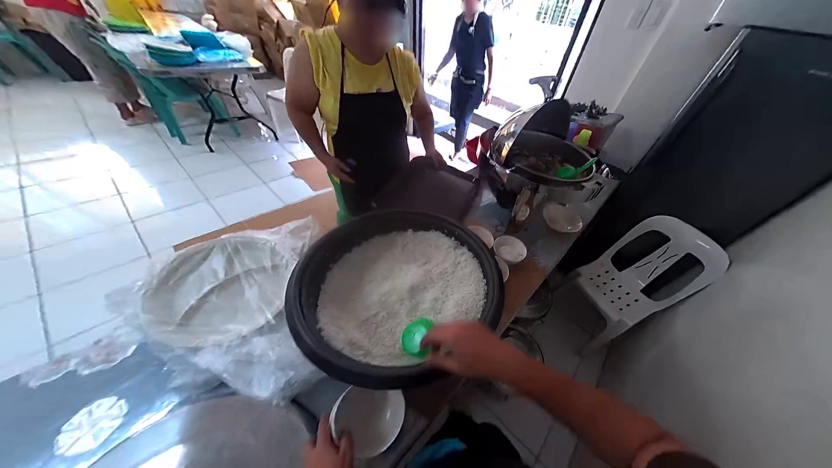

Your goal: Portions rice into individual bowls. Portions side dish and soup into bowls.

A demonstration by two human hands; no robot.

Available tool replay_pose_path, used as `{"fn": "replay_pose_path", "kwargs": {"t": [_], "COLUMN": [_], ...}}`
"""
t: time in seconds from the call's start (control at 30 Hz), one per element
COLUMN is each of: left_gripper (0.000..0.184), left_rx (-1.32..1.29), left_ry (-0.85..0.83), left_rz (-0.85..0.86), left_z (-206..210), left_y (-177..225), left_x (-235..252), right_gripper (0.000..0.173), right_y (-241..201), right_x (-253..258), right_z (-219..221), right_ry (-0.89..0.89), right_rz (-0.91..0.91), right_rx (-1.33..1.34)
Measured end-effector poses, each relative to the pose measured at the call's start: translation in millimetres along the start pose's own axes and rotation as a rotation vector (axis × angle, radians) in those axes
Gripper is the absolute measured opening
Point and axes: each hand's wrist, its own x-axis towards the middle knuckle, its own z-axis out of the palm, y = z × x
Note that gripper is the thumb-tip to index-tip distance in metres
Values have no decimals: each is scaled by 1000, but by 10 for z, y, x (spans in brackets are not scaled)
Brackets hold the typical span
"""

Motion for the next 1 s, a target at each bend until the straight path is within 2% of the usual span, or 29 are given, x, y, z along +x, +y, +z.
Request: {"fn": "replay_pose_path", "kwargs": {"t": [0.07,0.13,0.27,0.4,0.57,0.77,0.9,1.0], "left_gripper": [49,42,39,38,37,37,38,40], "left_rx": [166,236,303,342,237,128,46,-233], "left_ry": [-24,-27,-19,-5,36,43,102,213], "left_rz": [-23,-30,-62,-99,-81,-113,-106,-93], "left_z": [-124,-205,-361,-451,-469,-683,-762,-770], "left_y": [150,201,216,241,213,295,207,51], "left_x": [26,100,213,244,253,242,97,-96], "right_gripper": [33,35,32,36,63,77,84,86], "right_y": [216,460,612,610,607,416,435,512], "right_x": [188,358,495,599,796,997,1107,1216], "right_z": [-177,-93,-6,29,62,69,132,217], "right_ry": [-103,-227,-390,-434,-477,-568,-428,-422], "right_rz": [173,241,245,231,185,204,147,-4], "right_rx": [-165,-261,-334,-381,-376,-160,-259,-361]}}
